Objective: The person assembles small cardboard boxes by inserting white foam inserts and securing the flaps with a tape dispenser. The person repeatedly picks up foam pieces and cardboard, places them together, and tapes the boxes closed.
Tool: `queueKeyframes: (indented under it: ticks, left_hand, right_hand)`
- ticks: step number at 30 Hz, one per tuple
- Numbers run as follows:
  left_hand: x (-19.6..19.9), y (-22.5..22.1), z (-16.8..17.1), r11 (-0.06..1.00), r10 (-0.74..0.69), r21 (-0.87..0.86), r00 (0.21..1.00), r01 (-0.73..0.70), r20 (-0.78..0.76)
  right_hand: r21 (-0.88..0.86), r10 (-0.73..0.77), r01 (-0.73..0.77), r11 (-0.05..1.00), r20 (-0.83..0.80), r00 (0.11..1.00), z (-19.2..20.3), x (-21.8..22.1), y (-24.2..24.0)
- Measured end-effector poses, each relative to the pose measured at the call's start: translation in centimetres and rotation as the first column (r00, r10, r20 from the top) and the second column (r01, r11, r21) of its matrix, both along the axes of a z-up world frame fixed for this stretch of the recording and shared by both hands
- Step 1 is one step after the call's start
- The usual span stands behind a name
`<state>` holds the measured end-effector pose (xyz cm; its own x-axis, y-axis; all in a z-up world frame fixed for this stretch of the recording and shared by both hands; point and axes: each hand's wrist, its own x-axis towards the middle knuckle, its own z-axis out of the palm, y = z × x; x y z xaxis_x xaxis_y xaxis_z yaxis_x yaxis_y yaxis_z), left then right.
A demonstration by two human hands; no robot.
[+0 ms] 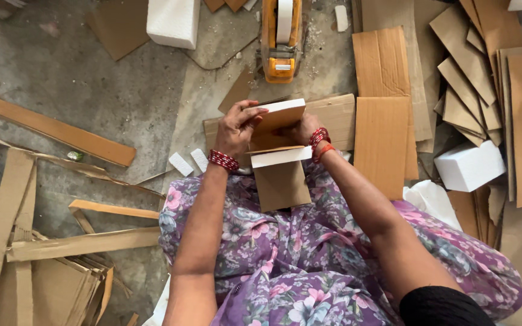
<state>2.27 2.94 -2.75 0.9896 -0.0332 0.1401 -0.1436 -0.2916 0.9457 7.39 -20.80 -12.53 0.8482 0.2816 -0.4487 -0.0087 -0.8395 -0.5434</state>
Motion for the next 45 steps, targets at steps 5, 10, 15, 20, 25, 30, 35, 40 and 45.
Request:
queueKeyframes:
  ticks: [5, 10, 15, 20, 25, 30, 35, 40, 45]
  left_hand:
    - [-0.6, -0.1, 0.4, 1.0, 0.026, 0.01, 0.999, -0.026, 0.03]
    - [-0.8, -0.5, 0.0, 0.998, 0.037, 0.05, 0.998, -0.04, 0.057]
    - [-0.4, -0.5, 0.0, 0.993, 0.037, 0.107, 0.998, -0.042, 0.05]
    - [-1.1, -0.6, 0.5, 0.98, 0.028, 0.195, 0.994, -0.047, 0.102]
    - [-0.6, -1.0, 0.8, 0.938, 0.079, 0.331, 0.993, -0.102, 0.082]
    - [-0.6, -1.9, -0.5, 0.901, 0.095, 0.394, 0.97, -0.179, 0.223]
    - [-0.4, -3.0, -1.7, 0.854, 0.124, 0.466, 0.961, -0.23, 0.247]
    - [0.0, -3.1, -2.0, 0.912, 0.109, 0.369, 0.974, -0.176, 0.197]
    - [-0.7, -3.1, -2.5, 0.929, 0.119, 0.337, 0.986, -0.152, 0.116]
  right_hand:
    - [0.041, -0.018, 0.017, 0.999, 0.025, 1.0, -0.3, -0.6, -0.4]
    - [-0.082, -0.04, 0.039, 0.996, -0.003, 0.999, -0.7, -1.3, -0.9]
    - [0.073, -0.026, 0.022, 0.997, 0.049, 0.998, 0.2, 0.1, -0.4]
    - [-0.125, -0.048, 0.052, 0.991, 0.037, 0.998, 1.7, 0.0, 0.2]
    - [-0.346, -0.009, -0.017, 0.938, -0.075, 0.997, 3.9, 0.9, 1.2]
    - [-0.273, 0.075, -0.093, 0.958, -0.075, 0.994, 4.1, 1.4, 1.1]
    - [-0.224, 0.123, -0.131, 0.966, -0.05, 0.991, 1.8, 1.3, 1.2]
    - [-0.136, 0.098, -0.127, 0.983, -0.201, 0.975, 0.1, 2.6, -2.3]
    - [0.576, -0.237, 0.209, 0.79, -0.026, 0.971, -1.0, 1.0, -7.1]
